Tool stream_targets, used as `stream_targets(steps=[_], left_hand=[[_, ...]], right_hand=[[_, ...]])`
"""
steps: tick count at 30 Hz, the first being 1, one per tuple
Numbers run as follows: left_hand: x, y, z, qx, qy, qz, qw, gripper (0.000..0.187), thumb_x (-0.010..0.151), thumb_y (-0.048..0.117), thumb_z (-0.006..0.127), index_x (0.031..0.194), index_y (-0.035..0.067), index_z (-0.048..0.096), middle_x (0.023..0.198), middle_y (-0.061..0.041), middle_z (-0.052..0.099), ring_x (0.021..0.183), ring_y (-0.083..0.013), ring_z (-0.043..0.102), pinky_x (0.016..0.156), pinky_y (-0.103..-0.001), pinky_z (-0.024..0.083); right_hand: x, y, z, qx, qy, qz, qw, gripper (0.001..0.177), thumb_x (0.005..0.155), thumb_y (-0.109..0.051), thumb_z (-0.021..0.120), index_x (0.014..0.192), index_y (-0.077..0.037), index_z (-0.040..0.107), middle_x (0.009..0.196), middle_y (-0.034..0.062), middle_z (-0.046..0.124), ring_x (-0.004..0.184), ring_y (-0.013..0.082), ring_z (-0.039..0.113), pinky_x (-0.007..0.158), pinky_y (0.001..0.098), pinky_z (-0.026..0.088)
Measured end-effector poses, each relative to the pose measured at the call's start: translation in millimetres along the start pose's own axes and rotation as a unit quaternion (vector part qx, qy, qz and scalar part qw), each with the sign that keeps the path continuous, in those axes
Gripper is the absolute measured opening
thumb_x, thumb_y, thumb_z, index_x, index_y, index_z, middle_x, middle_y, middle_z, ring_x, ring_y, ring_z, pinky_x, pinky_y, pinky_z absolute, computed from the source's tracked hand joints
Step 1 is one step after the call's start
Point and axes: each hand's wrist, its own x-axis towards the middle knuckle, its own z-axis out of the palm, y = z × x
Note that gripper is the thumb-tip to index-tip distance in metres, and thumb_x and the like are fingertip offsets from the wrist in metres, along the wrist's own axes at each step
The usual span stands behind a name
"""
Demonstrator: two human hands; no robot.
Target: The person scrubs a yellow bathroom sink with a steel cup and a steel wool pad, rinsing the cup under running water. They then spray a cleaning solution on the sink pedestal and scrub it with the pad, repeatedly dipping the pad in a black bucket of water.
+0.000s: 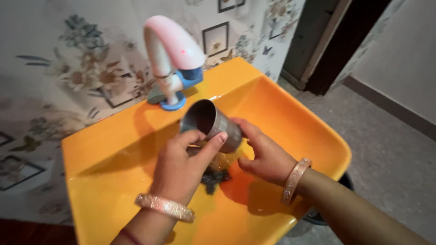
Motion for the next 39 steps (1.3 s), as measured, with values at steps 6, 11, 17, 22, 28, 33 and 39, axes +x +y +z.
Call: stream_targets(steps=[6, 11, 17, 22, 28, 33, 39], left_hand=[[-26.0, 17.5, -70.5, 0.330, 0.235, 0.153, 0.901, 0.037, 0.082, 0.046, 0.081, 0.079, 0.010, 0.075, 0.090, -0.019, 0.063, 0.074, -0.0357, 0.067, 0.062, -0.045, 0.052], [-9.2, 26.7, -116.1, 0.449, 0.265, 0.036, 0.853, 0.043, 0.083, 0.057, 0.079, 0.084, 0.014, 0.078, 0.100, -0.018, 0.066, 0.082, -0.0401, 0.066, 0.069, -0.051, 0.053], [18.5, 23.5, -135.2, 0.415, 0.217, -0.046, 0.883, 0.047, 0.082, 0.062, 0.075, 0.091, 0.016, 0.080, 0.103, -0.018, 0.069, 0.094, -0.0391, 0.067, 0.081, -0.051, 0.054], [25.8, 23.4, -140.2, 0.398, 0.173, -0.044, 0.900, 0.048, 0.087, 0.060, 0.071, 0.104, 0.016, 0.079, 0.115, -0.017, 0.069, 0.106, -0.0393, 0.067, 0.090, -0.050, 0.053], [-3.8, -3.2, -142.7, 0.357, 0.301, 0.173, 0.867, 0.080, 0.069, 0.042, 0.089, 0.134, 0.007, 0.058, 0.143, -0.031, 0.046, 0.113, -0.0477, 0.059, 0.085, -0.052, 0.052], [-78.9, -44.5, -123.7, 0.264, 0.083, 0.247, 0.929, 0.029, 0.080, 0.015, 0.074, 0.108, 0.013, 0.065, 0.113, -0.018, 0.058, 0.101, -0.0396, 0.063, 0.082, -0.049, 0.053], [-114.2, -64.0, -101.2, 0.254, 0.031, 0.143, 0.956, 0.013, 0.088, 0.015, 0.061, 0.097, 0.015, 0.070, 0.102, -0.007, 0.070, 0.093, -0.0311, 0.067, 0.080, -0.047, 0.054]], right_hand=[[7.1, -4.3, 67.9, -0.207, -0.190, -0.040, 0.959, 0.061, 0.094, -0.034, 0.069, 0.150, -0.021, 0.048, 0.153, 0.0149, 0.047, 0.139, 0.0383, 0.043, 0.102, 0.0628, 0.038], [-4.0, -26.1, 69.6, -0.438, -0.218, -0.116, 0.864, 0.061, 0.098, -0.031, 0.053, 0.155, -0.012, 0.042, 0.165, 0.0118, 0.039, 0.149, 0.0365, 0.034, 0.108, 0.0675, 0.034], [17.8, -10.9, 15.8, -0.532, -0.206, 0.091, 0.816, 0.087, 0.088, -0.038, 0.061, 0.155, -0.002, 0.021, 0.161, 0.0183, 0.025, 0.148, 0.0348, 0.027, 0.111, 0.0537, 0.036], [-0.8, -11.7, 53.1, -0.450, -0.285, 0.203, 0.822, 0.097, 0.087, -0.052, 0.064, 0.157, -0.004, 0.017, 0.167, 0.0190, 0.014, 0.150, 0.0387, 0.024, 0.117, 0.0499, 0.035], [-17.2, -49.7, 184.5, -0.272, -0.365, 0.062, 0.888, 0.100, 0.091, -0.054, 0.062, 0.154, 0.013, 0.022, 0.161, 0.0413, 0.009, 0.142, 0.0586, 0.028, 0.113, 0.0639, 0.033], [-41.8, -96.4, 238.4, -0.286, -0.342, -0.118, 0.887, 0.045, 0.084, -0.031, 0.061, 0.118, -0.003, 0.071, 0.135, 0.0288, 0.056, 0.136, 0.0635, 0.032, 0.114, 0.0741, 0.024], [-116.2, -122.5, 173.8, -0.295, -0.191, -0.128, 0.927, 0.040, 0.089, -0.027, 0.062, 0.119, -0.002, 0.066, 0.128, 0.0186, 0.062, 0.107, 0.0350, 0.064, 0.089, 0.0493, 0.051]])
